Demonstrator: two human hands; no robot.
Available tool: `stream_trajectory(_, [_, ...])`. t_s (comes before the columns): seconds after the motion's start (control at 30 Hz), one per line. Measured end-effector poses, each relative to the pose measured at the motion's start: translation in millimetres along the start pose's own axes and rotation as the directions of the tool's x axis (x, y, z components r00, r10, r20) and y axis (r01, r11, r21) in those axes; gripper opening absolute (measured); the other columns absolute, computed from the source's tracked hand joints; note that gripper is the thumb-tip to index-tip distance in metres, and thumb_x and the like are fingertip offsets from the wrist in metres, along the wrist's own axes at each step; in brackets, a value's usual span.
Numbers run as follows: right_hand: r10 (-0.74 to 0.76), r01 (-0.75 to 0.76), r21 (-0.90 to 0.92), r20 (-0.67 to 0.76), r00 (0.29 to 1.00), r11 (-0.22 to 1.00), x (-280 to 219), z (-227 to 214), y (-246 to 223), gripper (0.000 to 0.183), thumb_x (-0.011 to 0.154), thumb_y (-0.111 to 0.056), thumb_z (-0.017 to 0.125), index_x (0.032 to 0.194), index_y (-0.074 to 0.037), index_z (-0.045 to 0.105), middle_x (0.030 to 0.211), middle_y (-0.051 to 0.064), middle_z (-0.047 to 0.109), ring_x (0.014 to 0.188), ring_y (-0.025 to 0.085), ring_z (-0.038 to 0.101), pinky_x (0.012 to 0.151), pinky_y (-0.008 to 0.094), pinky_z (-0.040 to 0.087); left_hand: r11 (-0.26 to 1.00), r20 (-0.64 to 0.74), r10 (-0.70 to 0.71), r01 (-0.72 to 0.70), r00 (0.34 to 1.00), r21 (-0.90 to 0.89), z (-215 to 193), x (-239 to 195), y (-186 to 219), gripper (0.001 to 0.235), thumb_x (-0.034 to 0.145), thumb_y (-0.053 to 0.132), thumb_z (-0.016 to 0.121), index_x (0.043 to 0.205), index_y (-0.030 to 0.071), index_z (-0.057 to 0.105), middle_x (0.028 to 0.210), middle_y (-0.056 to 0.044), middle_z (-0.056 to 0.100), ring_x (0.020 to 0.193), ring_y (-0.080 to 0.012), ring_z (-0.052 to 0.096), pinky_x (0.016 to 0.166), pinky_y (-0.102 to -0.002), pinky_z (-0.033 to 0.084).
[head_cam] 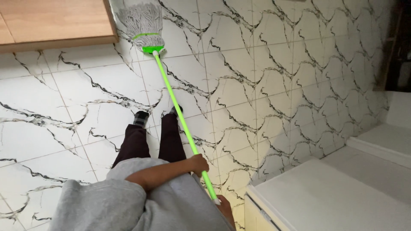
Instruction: Mopping the tiled floor in a hotel hallway.
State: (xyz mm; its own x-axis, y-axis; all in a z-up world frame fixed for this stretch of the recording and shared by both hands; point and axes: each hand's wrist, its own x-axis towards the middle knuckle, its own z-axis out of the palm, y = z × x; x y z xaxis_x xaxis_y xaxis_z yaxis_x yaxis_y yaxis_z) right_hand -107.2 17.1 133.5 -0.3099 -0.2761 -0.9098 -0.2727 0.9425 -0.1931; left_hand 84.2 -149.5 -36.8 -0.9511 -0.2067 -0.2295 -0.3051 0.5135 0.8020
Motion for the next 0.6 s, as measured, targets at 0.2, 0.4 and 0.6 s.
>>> stream_trajectory(0.2, [-0.183, 0.185, -0.053, 0.033, 0.982, 0.981, 72, 33, -139, 0.036, 0.079, 0.004, 0.066, 0.114, -0.002, 0.067, 0.081, 0.004, 0.065, 0.069, 0.013, 0.059, 0.059, 0.030, 0.046, 0.975, -0.206, -0.119, 0.153, 0.971, 0.160, -60, 6, -119, 0.019, 0.073, 0.033, 0.079, 0.086, 0.019, 0.075, 0.088, -0.004, 0.072, 0.097, -0.0286, 0.068, 0.090, -0.046, 0.053])
stream_trajectory(0.4, [-0.397, 0.385, 0.099, 0.144, 0.907, 0.917, 166, 74, -332, 0.065, 0.080, 0.003, 0.070, 0.142, -0.011, 0.054, 0.093, 0.005, 0.064, 0.071, 0.011, 0.057, 0.055, 0.025, 0.042, 0.753, -0.615, -0.474, 0.652, 0.630, 0.087, -173, -17, -286, 0.031, 0.082, 0.022, 0.075, 0.112, 0.016, 0.070, 0.127, -0.012, 0.062, 0.131, -0.0323, 0.050, 0.105, -0.055, 0.042])
stream_trajectory(0.6, [-0.551, 0.539, 0.119, 0.132, 0.824, 0.834, 201, 14, -409, 0.061, 0.090, 0.000, 0.067, 0.149, -0.013, 0.057, 0.107, 0.003, 0.066, 0.087, 0.010, 0.056, 0.079, 0.025, 0.047, 0.674, -0.585, -0.627, 0.734, 0.514, -0.079, -280, 25, -302, 0.036, 0.076, 0.030, 0.082, 0.110, 0.021, 0.073, 0.134, -0.008, 0.060, 0.147, -0.0303, 0.038, 0.117, -0.064, 0.026])
